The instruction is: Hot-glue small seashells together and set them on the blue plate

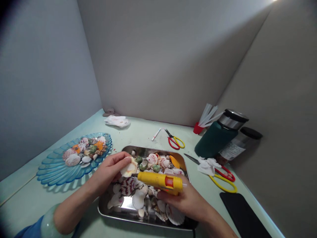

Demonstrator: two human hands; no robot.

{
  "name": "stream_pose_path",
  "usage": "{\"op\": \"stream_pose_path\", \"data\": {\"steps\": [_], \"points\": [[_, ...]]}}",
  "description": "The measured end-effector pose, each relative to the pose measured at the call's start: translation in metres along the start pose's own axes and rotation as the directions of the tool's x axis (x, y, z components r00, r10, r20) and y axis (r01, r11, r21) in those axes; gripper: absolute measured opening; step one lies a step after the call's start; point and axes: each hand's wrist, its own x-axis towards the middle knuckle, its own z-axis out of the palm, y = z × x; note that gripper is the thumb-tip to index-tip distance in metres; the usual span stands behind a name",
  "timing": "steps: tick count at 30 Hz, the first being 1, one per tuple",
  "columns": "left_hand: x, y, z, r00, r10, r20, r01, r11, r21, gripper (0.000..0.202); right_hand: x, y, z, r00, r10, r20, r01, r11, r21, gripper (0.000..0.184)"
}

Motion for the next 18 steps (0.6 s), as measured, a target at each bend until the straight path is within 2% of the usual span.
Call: {"op": "stream_pose_path", "data": {"steps": [11, 18], "points": [[-0.0023, 0.0051, 0.0025, 1.0, 0.002, -0.021, -0.002, 1.0, 0.002, 0.021, -0.001, 0.004, -0.001, 0.999, 0.018, -0.042, -0.018, 1.0, 0.009, 0.024], [-0.0031, 0.0043, 0.0026, 1.0, -0.011, 0.021, 0.011, 1.0, -0.001, 0.021, 0.0001, 0.0056, -0.0015, 0.999, 0.01, -0.053, -0.009, 1.0, 0.021, 0.024]]}}
